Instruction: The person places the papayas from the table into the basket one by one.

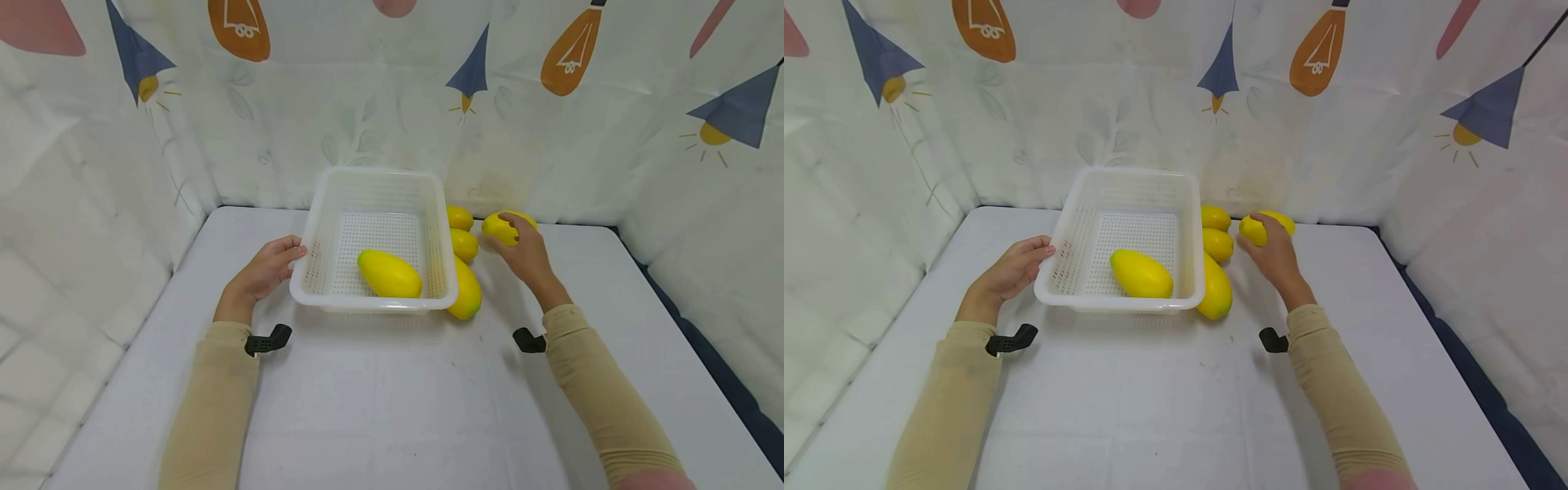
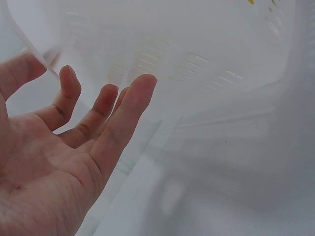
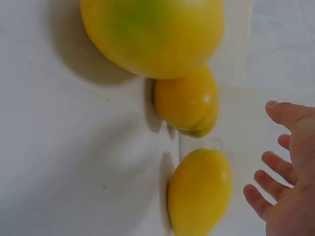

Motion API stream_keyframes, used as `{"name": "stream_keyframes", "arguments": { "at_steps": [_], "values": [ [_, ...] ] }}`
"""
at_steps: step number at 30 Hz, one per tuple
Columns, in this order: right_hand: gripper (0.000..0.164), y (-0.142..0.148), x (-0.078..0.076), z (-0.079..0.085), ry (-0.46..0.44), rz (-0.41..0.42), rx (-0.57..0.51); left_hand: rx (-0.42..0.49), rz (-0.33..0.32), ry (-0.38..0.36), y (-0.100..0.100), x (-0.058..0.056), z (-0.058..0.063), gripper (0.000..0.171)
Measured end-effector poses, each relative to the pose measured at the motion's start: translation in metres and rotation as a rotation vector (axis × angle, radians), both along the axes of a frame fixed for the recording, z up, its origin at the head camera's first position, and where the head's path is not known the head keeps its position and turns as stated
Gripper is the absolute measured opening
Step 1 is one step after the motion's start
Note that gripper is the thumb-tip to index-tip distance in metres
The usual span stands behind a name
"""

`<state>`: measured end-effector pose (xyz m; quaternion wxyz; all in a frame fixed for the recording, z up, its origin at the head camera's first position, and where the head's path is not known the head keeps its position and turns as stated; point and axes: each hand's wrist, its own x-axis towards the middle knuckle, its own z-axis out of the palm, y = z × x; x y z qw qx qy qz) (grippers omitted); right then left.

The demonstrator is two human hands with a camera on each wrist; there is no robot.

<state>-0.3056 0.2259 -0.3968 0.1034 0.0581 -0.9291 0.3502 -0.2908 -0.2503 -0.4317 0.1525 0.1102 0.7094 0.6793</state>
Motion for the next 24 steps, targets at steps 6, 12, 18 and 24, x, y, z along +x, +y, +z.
{"name": "stream_keyframes", "arguments": {
  "at_steps": [6, 12, 18, 24],
  "values": [
    [0.061, 0.007, -0.002, -0.003, -0.001, -0.002, 0.036, 0.002, 0.003, 0.001, 0.0, 0.001, 0.001, 0.024],
    [0.059, 0.011, -0.003, -0.003, -0.013, -0.002, 0.027, 0.017, -0.004, 0.007, -0.001, 0.002, 0.0, 0.021],
    [0.061, 0.015, -0.005, -0.005, -0.033, -0.02, 0.046, 0.017, 0.001, 0.006, -0.001, 0.002, -0.001, 0.019],
    [0.062, 0.021, -0.01, -0.008, -0.038, -0.027, 0.059, 0.005, 0.001, 0.007, -0.001, 0.001, -0.001, 0.019]
  ]
}}
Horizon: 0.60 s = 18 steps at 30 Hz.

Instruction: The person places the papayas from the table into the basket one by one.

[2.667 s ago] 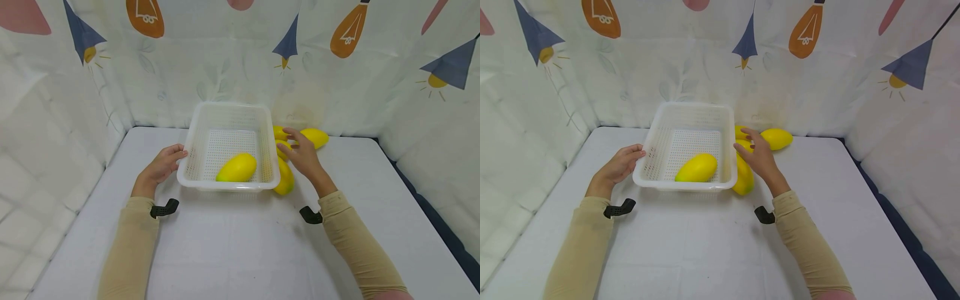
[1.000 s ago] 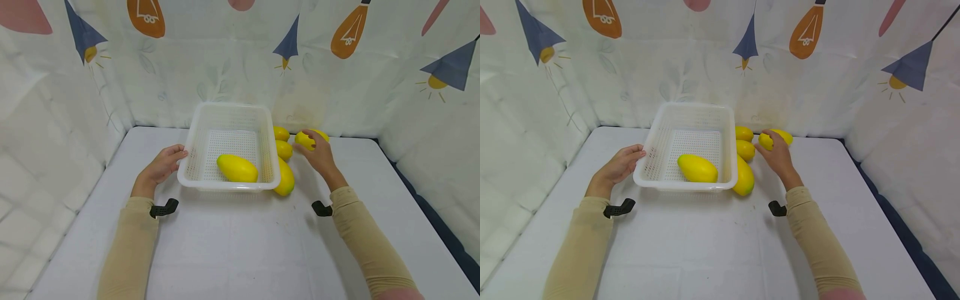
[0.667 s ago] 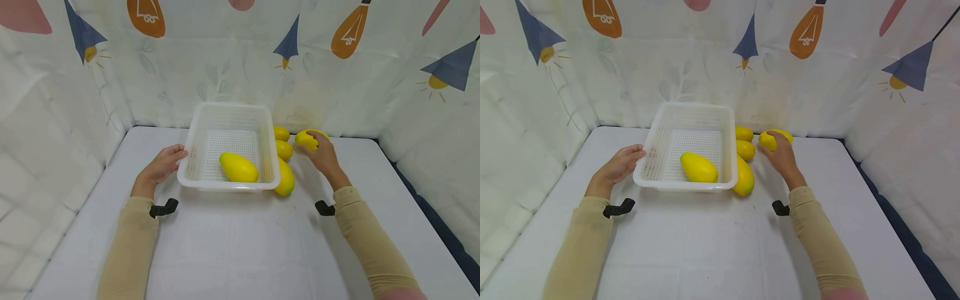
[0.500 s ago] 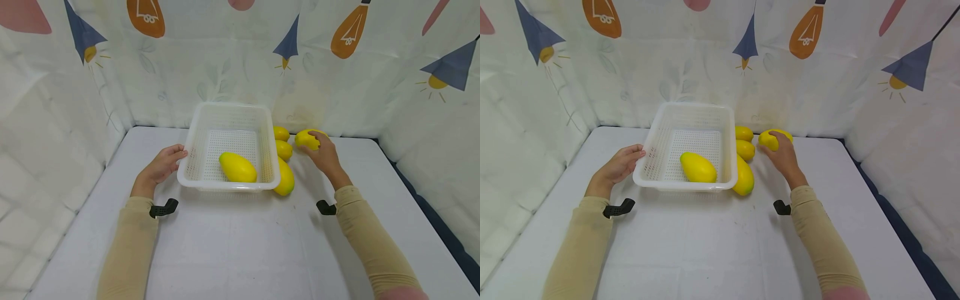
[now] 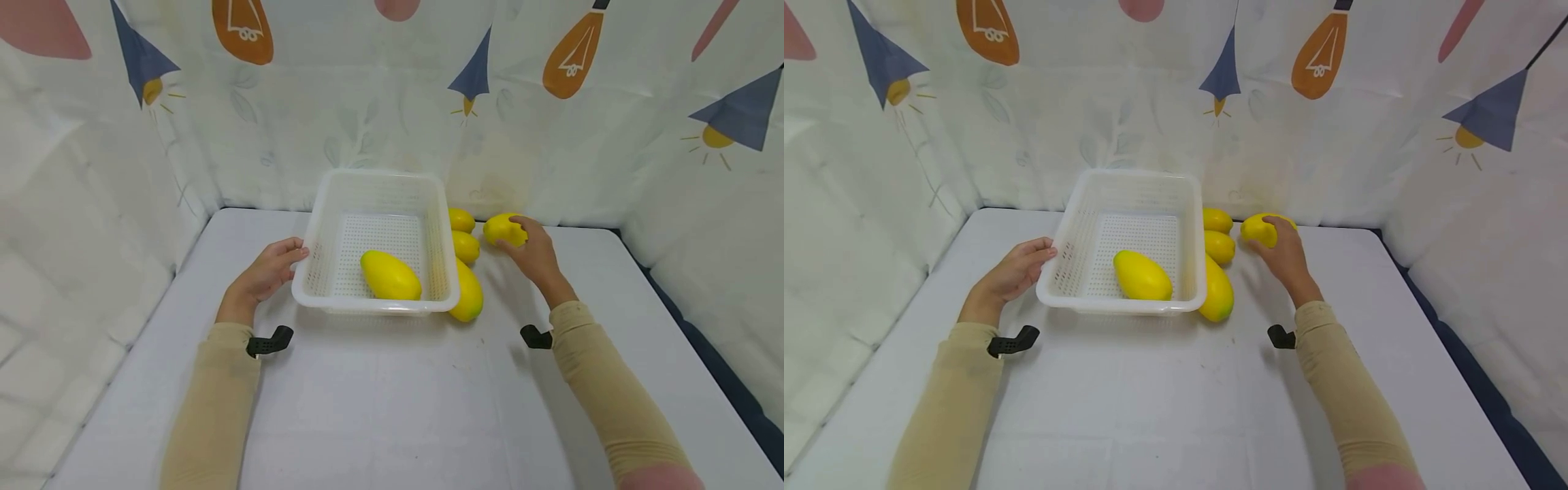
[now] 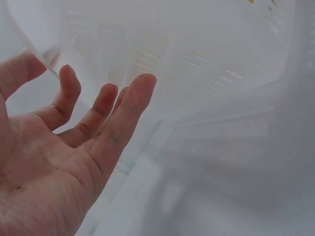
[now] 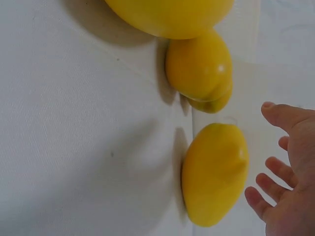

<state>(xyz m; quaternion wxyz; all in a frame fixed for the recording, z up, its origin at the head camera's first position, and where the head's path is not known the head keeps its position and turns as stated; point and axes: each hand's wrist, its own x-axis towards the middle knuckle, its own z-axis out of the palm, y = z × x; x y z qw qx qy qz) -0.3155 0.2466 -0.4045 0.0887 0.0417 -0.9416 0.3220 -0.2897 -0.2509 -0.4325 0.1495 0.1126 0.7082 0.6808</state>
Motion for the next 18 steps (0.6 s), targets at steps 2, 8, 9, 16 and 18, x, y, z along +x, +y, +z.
{"name": "stream_keyframes", "arguments": {
  "at_steps": [2, 8, 9, 16, 18],
  "values": [
    [0.062, 0.002, -0.002, -0.001, -0.004, -0.002, 0.003, -0.001, -0.001, 0.0, 0.0, -0.001, -0.001, 0.02],
    [0.062, 0.007, -0.006, -0.005, -0.004, -0.003, 0.028, 0.004, -0.001, -0.006, -0.001, -0.002, -0.003, 0.02],
    [0.062, 0.008, -0.007, -0.006, 0.0, -0.002, 0.032, 0.008, 0.0, -0.007, -0.001, -0.002, -0.003, 0.019],
    [0.061, 0.014, -0.013, -0.005, 0.022, 0.0, 0.051, 0.041, 0.005, -0.017, -0.001, 0.0, -0.001, 0.016],
    [0.061, 0.015, -0.015, -0.005, 0.021, 0.0, 0.053, 0.044, 0.005, -0.018, -0.001, 0.0, -0.001, 0.015]
  ]
}}
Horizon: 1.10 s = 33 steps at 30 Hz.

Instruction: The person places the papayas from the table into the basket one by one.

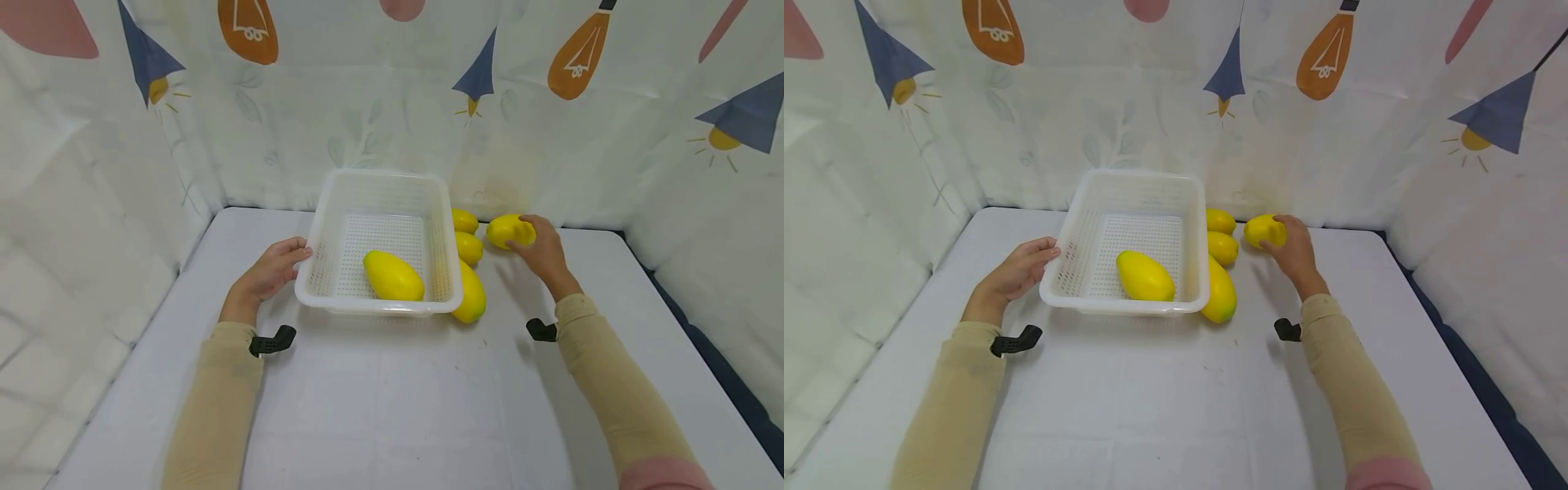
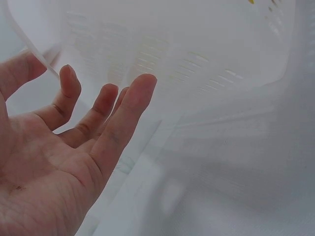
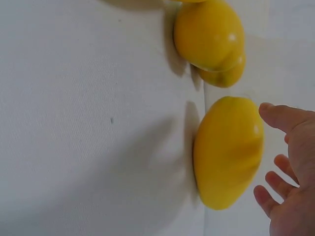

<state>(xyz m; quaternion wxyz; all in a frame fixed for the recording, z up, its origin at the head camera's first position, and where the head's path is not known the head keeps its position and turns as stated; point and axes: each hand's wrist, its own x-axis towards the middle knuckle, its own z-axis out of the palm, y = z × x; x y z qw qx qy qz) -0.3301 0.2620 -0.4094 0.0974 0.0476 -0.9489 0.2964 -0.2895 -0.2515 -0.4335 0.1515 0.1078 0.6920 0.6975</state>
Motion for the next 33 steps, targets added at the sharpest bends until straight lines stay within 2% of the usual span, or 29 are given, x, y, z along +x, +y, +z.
{"name": "stream_keyframes", "arguments": {
  "at_steps": [17, 33],
  "values": [
    [0.074, 0.01, -0.019, -0.001, -0.108, 0.017, 0.026, -0.01, 0.009, -0.002, 0.0, 0.001, 0.0, 0.016],
    [0.079, 0.015, -0.033, -0.008, -0.187, 0.015, 0.07, -0.006, 0.005, -0.002, 0.0, 0.0, -0.001, 0.012]
  ]
}}
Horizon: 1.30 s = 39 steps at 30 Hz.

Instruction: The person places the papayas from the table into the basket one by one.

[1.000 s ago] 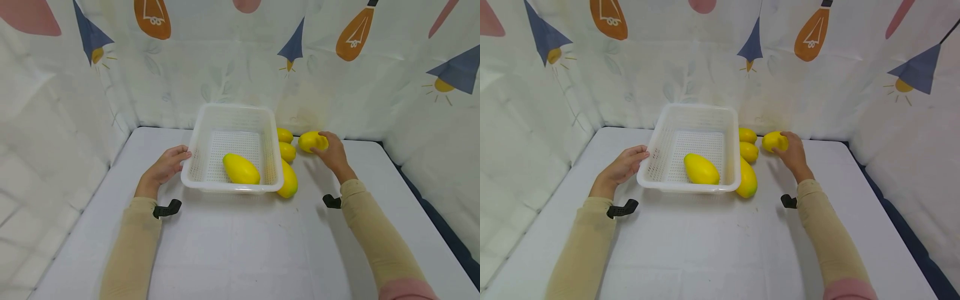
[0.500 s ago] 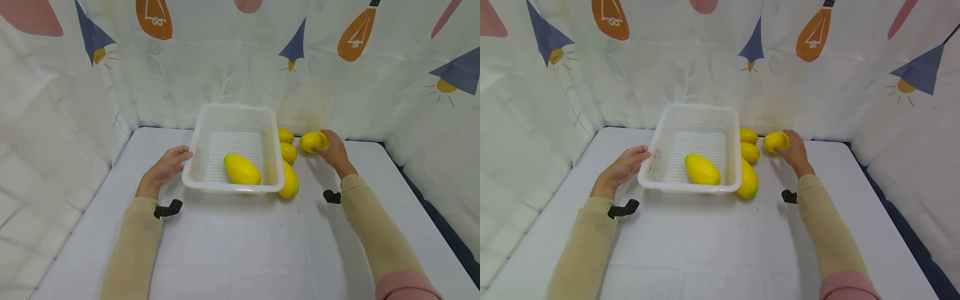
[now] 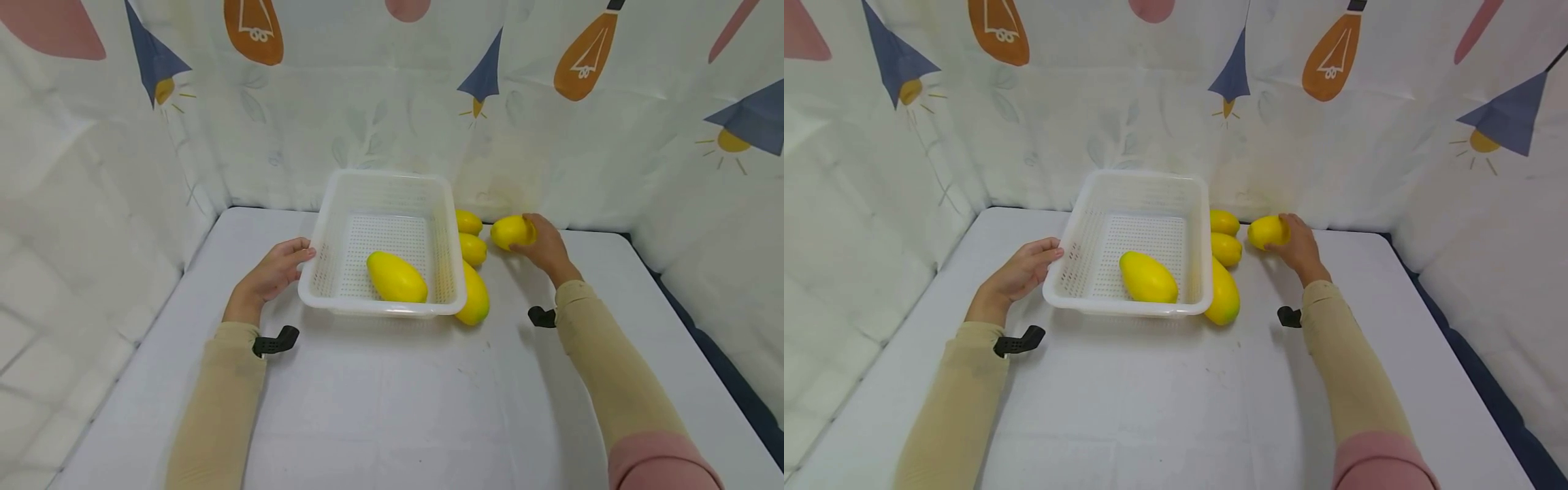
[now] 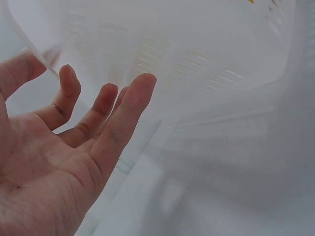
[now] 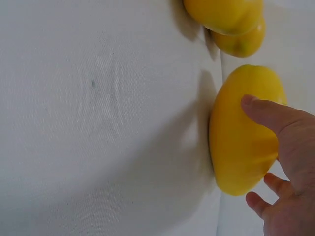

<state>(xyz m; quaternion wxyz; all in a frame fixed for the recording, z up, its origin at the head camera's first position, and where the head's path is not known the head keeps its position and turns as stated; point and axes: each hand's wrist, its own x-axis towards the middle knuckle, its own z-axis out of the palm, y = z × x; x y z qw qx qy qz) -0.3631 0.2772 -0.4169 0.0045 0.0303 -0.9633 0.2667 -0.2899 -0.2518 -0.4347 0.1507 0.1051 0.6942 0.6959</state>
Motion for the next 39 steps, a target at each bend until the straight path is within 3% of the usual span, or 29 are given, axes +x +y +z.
{"name": "stream_keyframes", "arguments": {
  "at_steps": [10, 20, 28, 35, 39],
  "values": [
    [0.082, 0.003, 0.003, 0.002, 0.025, 0.039, 0.05, 0.008, -0.002, 0.0, 0.002, -0.001, -0.001, 0.015],
    [0.081, -0.003, 0.002, 0.008, -0.053, -0.001, 0.07, 0.017, -0.008, -0.002, 0.003, -0.001, -0.001, 0.016],
    [0.081, -0.008, 0.0, 0.014, -0.073, 0.046, 0.165, 0.013, -0.009, 0.005, 0.003, -0.003, -0.002, 0.015],
    [0.085, -0.013, -0.001, 0.006, -0.152, 0.019, 0.047, -0.018, 0.003, 0.005, 0.004, -0.001, 0.0, 0.018],
    [0.091, -0.016, -0.001, -0.002, -0.164, -0.027, 0.051, -0.028, 0.007, 0.009, 0.003, 0.0, 0.0, 0.021]
  ]
}}
